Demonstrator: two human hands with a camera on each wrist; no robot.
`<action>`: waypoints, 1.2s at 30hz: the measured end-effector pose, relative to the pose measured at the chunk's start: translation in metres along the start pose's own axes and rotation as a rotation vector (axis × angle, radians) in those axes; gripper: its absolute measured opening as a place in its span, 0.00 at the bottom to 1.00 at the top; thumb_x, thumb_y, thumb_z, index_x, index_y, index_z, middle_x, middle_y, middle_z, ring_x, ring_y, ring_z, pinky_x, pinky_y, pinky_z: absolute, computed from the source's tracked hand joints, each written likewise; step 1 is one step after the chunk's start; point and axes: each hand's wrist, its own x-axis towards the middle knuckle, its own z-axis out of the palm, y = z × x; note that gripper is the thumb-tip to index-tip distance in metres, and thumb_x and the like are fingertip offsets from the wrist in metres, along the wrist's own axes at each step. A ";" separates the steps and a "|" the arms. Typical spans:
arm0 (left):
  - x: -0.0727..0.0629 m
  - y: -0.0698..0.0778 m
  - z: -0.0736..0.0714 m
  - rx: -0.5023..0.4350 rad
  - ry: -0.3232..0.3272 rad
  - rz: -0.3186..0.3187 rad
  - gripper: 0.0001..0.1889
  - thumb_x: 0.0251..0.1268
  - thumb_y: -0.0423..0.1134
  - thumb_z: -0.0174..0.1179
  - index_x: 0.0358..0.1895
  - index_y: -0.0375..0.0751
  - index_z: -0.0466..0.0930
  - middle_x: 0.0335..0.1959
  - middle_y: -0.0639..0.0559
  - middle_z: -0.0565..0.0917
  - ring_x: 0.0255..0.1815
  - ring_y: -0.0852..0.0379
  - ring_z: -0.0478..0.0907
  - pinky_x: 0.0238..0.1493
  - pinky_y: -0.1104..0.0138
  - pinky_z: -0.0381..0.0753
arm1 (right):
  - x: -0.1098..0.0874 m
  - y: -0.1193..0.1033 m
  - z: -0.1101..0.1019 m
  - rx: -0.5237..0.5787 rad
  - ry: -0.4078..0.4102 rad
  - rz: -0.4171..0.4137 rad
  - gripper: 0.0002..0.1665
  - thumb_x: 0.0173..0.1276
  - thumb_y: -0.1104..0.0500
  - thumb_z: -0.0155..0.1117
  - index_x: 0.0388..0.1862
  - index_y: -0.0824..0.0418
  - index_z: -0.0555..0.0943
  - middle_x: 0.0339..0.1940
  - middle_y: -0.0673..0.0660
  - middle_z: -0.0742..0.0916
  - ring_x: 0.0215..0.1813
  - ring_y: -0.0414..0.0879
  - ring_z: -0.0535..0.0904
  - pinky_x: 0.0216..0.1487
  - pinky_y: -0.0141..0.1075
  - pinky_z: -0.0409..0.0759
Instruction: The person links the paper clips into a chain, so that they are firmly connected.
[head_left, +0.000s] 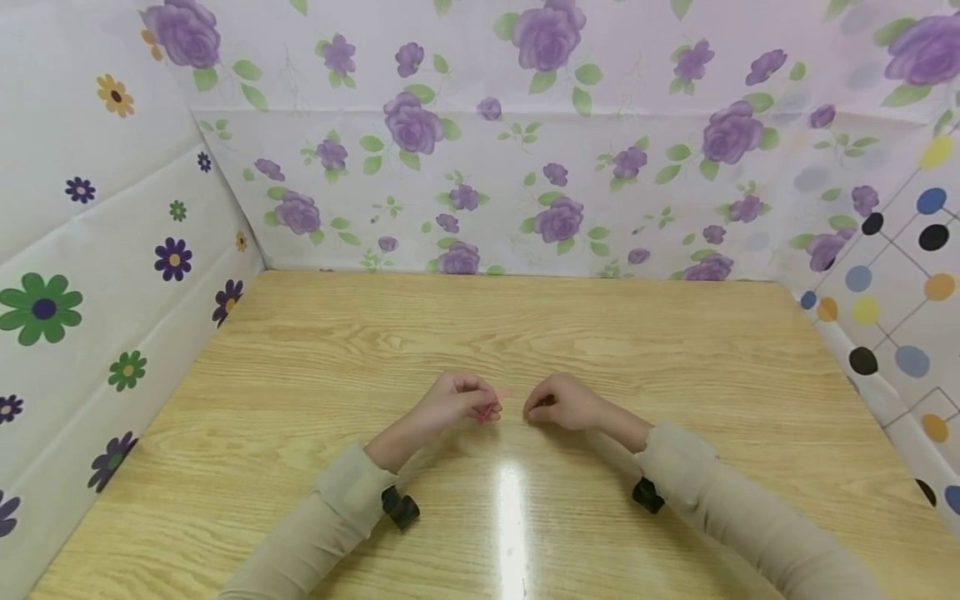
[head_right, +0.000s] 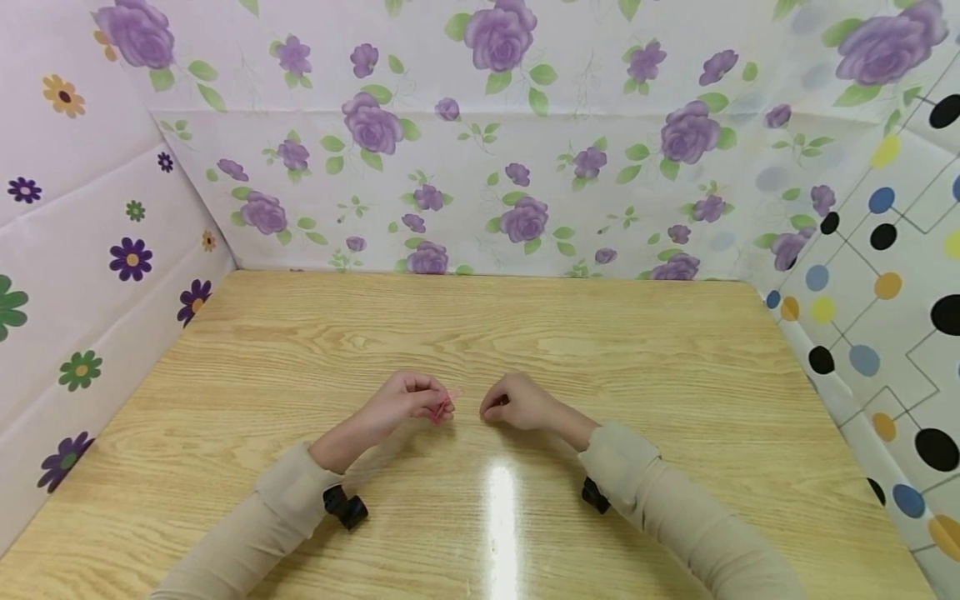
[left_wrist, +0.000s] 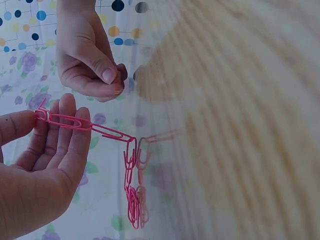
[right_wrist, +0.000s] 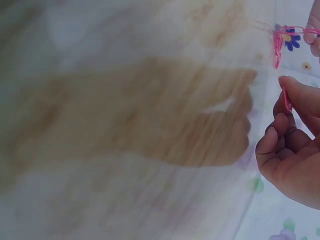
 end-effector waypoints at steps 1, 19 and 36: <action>0.000 0.000 0.000 0.000 -0.003 -0.001 0.09 0.62 0.28 0.53 0.35 0.20 0.76 0.27 0.46 0.82 0.28 0.56 0.80 0.41 0.50 0.77 | -0.001 0.000 -0.001 0.010 0.011 0.005 0.05 0.60 0.66 0.62 0.31 0.63 0.85 0.31 0.52 0.86 0.34 0.39 0.78 0.35 0.31 0.76; 0.006 0.001 0.002 0.004 -0.036 -0.035 0.11 0.63 0.30 0.53 0.36 0.20 0.76 0.28 0.44 0.82 0.31 0.52 0.81 0.42 0.51 0.77 | -0.014 -0.006 -0.014 0.134 0.189 0.102 0.04 0.63 0.65 0.60 0.31 0.63 0.82 0.28 0.57 0.84 0.27 0.44 0.75 0.26 0.31 0.73; 0.011 0.004 0.008 0.090 -0.066 0.003 0.11 0.64 0.31 0.53 0.37 0.20 0.77 0.28 0.42 0.82 0.33 0.44 0.81 0.37 0.51 0.77 | -0.019 -0.014 -0.012 0.275 0.215 0.076 0.04 0.64 0.67 0.58 0.33 0.68 0.79 0.27 0.63 0.82 0.30 0.59 0.77 0.28 0.44 0.77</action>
